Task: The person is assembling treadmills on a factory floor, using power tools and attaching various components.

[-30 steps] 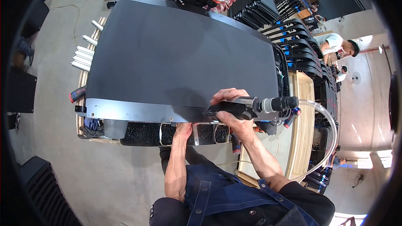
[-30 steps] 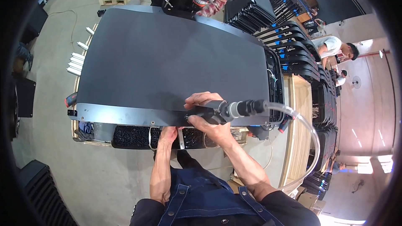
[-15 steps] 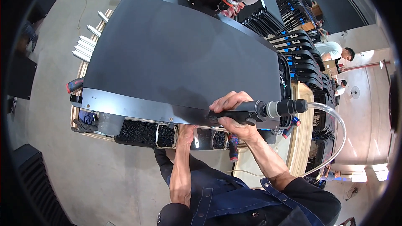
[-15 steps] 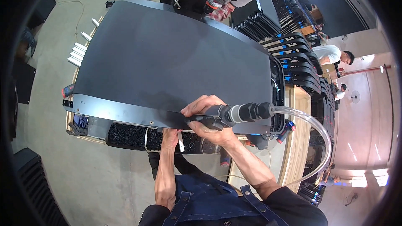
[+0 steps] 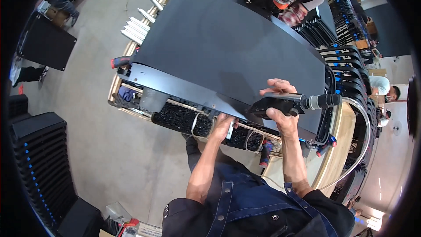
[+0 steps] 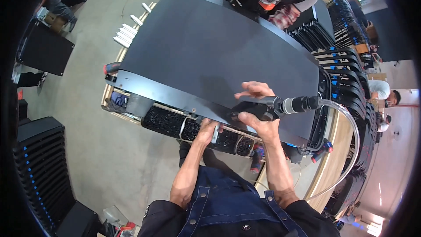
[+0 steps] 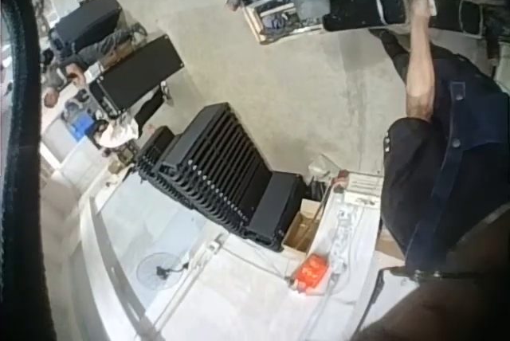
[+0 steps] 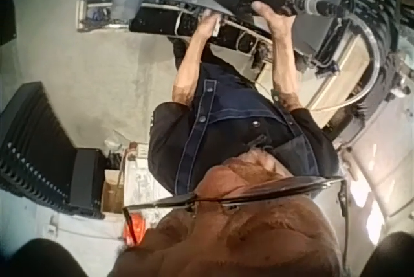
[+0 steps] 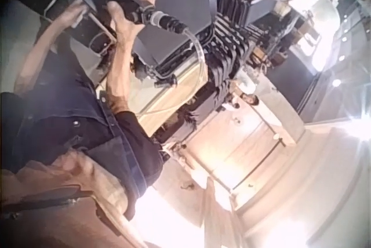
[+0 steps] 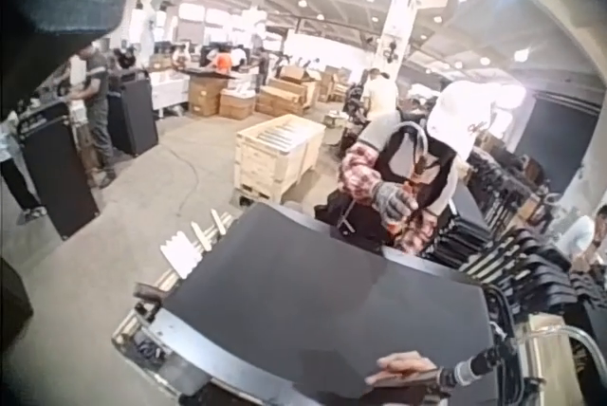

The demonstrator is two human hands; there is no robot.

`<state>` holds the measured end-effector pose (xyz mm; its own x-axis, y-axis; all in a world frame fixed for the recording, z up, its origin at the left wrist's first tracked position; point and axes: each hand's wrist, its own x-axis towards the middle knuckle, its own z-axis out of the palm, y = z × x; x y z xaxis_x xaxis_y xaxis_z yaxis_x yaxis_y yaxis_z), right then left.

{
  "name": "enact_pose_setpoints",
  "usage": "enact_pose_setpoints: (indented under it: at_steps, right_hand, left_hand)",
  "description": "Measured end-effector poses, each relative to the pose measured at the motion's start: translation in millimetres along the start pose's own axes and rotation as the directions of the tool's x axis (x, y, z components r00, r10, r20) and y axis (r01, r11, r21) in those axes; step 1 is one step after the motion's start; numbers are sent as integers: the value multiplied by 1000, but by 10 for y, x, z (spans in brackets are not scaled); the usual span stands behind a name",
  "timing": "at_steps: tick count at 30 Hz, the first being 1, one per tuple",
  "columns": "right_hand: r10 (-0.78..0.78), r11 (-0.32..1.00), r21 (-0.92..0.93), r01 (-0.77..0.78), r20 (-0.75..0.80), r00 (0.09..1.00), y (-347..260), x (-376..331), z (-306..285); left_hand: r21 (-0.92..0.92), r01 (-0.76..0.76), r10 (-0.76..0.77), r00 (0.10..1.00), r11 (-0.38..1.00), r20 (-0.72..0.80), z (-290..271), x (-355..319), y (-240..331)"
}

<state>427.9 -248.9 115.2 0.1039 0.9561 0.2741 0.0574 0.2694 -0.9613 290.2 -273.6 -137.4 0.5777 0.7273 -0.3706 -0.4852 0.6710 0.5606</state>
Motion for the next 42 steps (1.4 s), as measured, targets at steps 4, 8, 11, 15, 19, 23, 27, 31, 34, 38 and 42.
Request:
enact_pose_setpoints:
  at_steps: [4, 8, 11, 15, 19, 23, 27, 31, 34, 38, 42]
  right_hand:
    - [75, 989, -85, -122, -422, 903, -6, -161, 536]
    - [-54, 985, -173, 22, -184, 981, -89, -101, 312]
    - [86, 987, -75, -139, -481, 873, -148, -71, 516]
    - [-143, 952, -297, 74, -217, 966, -145, -153, 469]
    - [75, 991, -42, -126, -612, 787, -607, -211, 250]
    - [155, 988, 96, -122, -699, 698, -881, -839, -178]
    - [224, 948, 101, -300, -884, 411, -841, -2088, -622]
    - [142, 885, 121, -450, -990, 14, -764, -3431, -1236]
    - [-103, 808, -3, -589, -985, -136, -797, -4213, -1936]
    - [-135, 644, 8, -765, -983, -124, -818, -4995, -3090]
    - [19, 552, -84, -829, -993, 113, 64, -5379, -4220]
  left_hand:
    - [810, 30, 313, 913, 585, -260, -351, -279, 79]
    - [977, 119, 499, 845, 178, -194, -1003, -547, 368]
    - [993, 100, 600, 791, 65, -118, -1657, -688, 544]
    - [993, 115, 551, 829, -12, -89, -1167, -495, 691]
    - [324, 146, -104, 984, 935, -143, -708, -185, 533]
    - [-343, 499, -408, 861, 796, 305, -321, 207, 217]
    - [-469, 535, -424, 844, 703, 328, -139, 435, 70]
    - [-471, 425, -394, 903, 773, 170, -373, 506, 36]
    - [-434, 279, -233, 960, 857, 157, -492, 452, 100]
    - [-299, 415, -333, 897, 859, 290, 66, 52, -55]
    - [-52, 612, -614, 788, 789, -40, 159, -369, -370]
